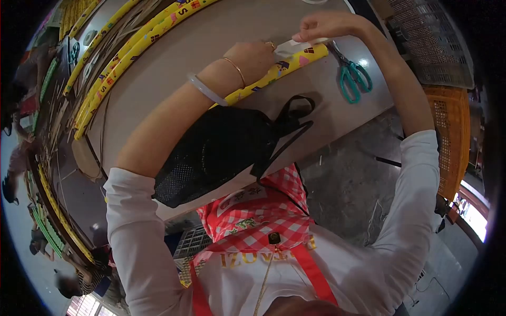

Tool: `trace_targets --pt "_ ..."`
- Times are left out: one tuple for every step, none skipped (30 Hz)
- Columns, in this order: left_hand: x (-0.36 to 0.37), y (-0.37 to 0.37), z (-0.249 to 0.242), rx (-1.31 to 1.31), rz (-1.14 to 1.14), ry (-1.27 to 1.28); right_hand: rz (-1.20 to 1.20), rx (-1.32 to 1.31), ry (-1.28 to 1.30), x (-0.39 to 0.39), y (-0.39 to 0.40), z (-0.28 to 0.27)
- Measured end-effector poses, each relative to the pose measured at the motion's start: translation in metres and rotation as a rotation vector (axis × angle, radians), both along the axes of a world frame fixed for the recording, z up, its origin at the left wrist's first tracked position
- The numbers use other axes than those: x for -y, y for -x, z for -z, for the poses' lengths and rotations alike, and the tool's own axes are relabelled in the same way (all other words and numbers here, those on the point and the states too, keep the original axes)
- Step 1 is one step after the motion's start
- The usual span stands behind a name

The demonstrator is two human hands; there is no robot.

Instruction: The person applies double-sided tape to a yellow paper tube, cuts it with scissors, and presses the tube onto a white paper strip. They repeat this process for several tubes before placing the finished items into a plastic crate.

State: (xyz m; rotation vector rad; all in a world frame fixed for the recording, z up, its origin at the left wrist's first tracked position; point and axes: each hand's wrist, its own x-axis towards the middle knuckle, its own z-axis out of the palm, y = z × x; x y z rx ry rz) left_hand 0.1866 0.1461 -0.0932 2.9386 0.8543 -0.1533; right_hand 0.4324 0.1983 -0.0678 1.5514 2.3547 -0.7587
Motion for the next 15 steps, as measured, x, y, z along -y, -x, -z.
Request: trace_targets --pt "-0.001 0.0 0.0 0.002 0.0 -0.001 0.001 0.003 -0.014 -0.005 -0.005 -0.002" --pt "-0.001 0.001 0.0 0.006 0.006 0.009 0.001 0.005 -0.028 -0.005 -0.006 0.001" --pt "-0.001 0.002 0.0 0.008 0.012 0.019 0.002 0.007 -0.042 -0.009 -0.002 0.002" --pt "-0.004 0.003 0.003 0.009 0.012 0.019 0.003 0.008 -0.055 -0.009 -0.002 0.002" --pt "-0.007 0.003 0.006 -0.018 0.041 0.009 0.004 0.01 -0.069 -0.009 -0.001 0.002" --pt "-0.008 0.003 0.004 -0.045 0.069 -0.001 0.005 0.011 -0.081 -0.008 -0.006 0.002" --pt "-0.009 0.002 0.002 -0.044 0.07 0.001 0.006 0.013 -0.093 -0.014 -0.007 0.003" --pt "-0.011 0.001 0.0 -0.077 0.051 0.03 0.008 0.015 -0.104 -0.018 -0.005 0.008" --pt "-0.011 0.0 -0.003 -0.111 0.034 0.06 0.01 0.017 -0.113 -0.014 -0.006 0.008" --pt "-0.013 0.001 0.002 -0.109 0.037 0.063 0.014 0.019 -0.124 -0.017 -0.008 0.01" --pt "-0.018 0.003 0.009 -0.08 0.093 0.032 0.019 0.021 -0.135 -0.017 -0.009 0.012" --pt "-0.018 0.003 0.008 -0.05 0.15 0.001 0.024 0.023 -0.147 -0.017 -0.014 0.014" --pt "-0.018 0.002 0.007 -0.048 0.154 0.003 0.028 0.025 -0.158 -0.02 -0.018 0.015" --pt "-0.019 0.0 0.006 -0.062 0.116 0.019 0.033 0.027 -0.17 -0.021 -0.021 0.018" --pt "-0.018 -0.001 0.003 -0.076 0.076 0.035 0.037 0.03 -0.182 -0.02 -0.02 0.018"
